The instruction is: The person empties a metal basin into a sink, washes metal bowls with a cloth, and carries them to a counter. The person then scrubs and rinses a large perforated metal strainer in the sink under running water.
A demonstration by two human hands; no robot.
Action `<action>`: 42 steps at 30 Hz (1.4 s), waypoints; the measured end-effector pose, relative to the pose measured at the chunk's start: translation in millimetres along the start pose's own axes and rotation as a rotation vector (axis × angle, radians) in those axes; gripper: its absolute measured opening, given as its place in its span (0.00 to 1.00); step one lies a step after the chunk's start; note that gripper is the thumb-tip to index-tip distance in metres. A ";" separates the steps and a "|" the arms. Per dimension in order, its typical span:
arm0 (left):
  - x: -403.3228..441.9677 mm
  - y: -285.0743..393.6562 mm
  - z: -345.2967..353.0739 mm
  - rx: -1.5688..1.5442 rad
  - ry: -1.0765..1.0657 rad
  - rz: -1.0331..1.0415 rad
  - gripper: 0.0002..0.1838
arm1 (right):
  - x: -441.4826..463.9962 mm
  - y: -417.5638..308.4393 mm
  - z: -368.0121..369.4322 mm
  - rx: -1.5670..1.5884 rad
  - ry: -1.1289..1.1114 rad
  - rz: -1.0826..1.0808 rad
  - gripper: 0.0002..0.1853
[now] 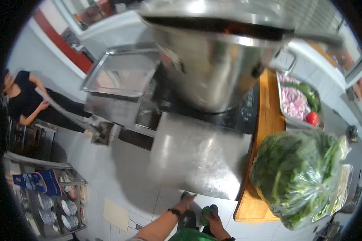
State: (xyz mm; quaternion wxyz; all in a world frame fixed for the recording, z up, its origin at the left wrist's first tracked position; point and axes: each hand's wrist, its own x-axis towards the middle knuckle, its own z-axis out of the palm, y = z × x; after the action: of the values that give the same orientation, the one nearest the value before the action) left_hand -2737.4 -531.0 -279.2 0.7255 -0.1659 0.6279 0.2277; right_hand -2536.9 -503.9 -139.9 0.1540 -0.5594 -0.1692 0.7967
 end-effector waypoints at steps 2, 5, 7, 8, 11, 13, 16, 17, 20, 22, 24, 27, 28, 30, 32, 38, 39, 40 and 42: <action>-52.2 -34.4 1.2 0.007 -0.056 -0.112 0.31 | -8.8 1.2 12.3 0.179 -0.110 -0.044 0.17; -168.7 -65.1 12.4 -0.569 -0.381 -0.204 0.41 | -36.8 -15.4 47.0 0.224 -0.166 0.120 0.18; -197.5 -90.8 18.5 -0.682 -0.439 0.011 0.41 | -61.8 -13.6 71.5 -0.334 -0.193 -0.098 0.16; -210.6 -105.5 25.2 -0.785 -0.496 0.206 0.41 | -70.9 -11.4 82.5 -0.876 -0.192 -0.332 0.15; -271.6 -140.4 37.5 -0.758 -0.376 0.540 0.34 | -123.9 -13.5 119.8 -1.770 -0.343 -0.831 0.15; -287.6 -182.3 31.8 -0.941 -0.246 0.648 0.28 | -131.2 12.4 122.3 -1.604 -0.578 -0.989 0.16; -335.6 -225.1 18.2 -0.881 -0.133 0.735 0.21 | -134.3 40.3 147.6 -1.502 -1.078 -0.296 0.26; -327.2 -241.5 8.8 -0.967 -0.154 0.759 0.16 | -145.9 48.7 153.5 -1.267 -1.084 -0.015 0.31; -382.5 -284.9 -13.9 -1.090 -0.207 0.905 0.09 | -195.5 63.8 201.9 -0.845 -1.243 0.693 0.36; -416.0 -316.1 -19.4 -1.318 -0.364 1.147 0.07 | -240.7 86.8 224.0 -0.888 -1.385 0.698 0.39; -474.3 -344.4 -10.5 -1.512 -0.283 1.183 0.07 | -294.1 115.6 241.5 -0.706 -1.610 0.752 0.43; -516.9 -402.6 -13.0 -1.748 -0.276 1.230 0.10 | -396.2 163.9 262.5 -0.597 -1.732 0.915 0.41; -532.1 -427.6 -12.0 -1.802 -0.305 1.315 0.10 | -419.4 183.4 266.8 -0.557 -1.764 0.970 0.40; -546.7 -493.2 -23.5 -1.867 -0.317 1.443 0.10 | -449.5 233.1 275.1 -0.808 -1.804 0.905 0.33; -545.7 -559.9 -36.2 -1.727 -0.243 1.714 0.11 | -484.6 302.2 284.3 -0.874 -1.919 0.985 0.30; -597.2 -770.7 -65.3 -1.537 -0.012 1.886 0.07 | -682.2 465.9 268.2 -1.333 -2.265 0.962 0.17; -602.0 -800.7 -68.0 -1.538 0.079 1.900 0.07 | -708.0 495.8 261.6 -1.348 -2.270 0.989 0.17; -615.6 -827.8 -67.0 -1.572 0.212 1.871 0.09 | -729.8 525.2 255.0 -1.448 -2.283 1.035 0.16; -624.3 -885.5 -69.2 -1.623 0.212 1.886 0.11 | -768.2 582.3 239.6 -1.558 -2.286 1.108 0.15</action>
State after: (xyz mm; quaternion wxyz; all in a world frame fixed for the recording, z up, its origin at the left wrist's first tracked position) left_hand -2385.4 -1388.5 286.1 -0.0864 -0.0684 0.2357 0.9656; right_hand -2544.5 -1382.5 323.4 -0.7037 0.4212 -0.3391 0.4608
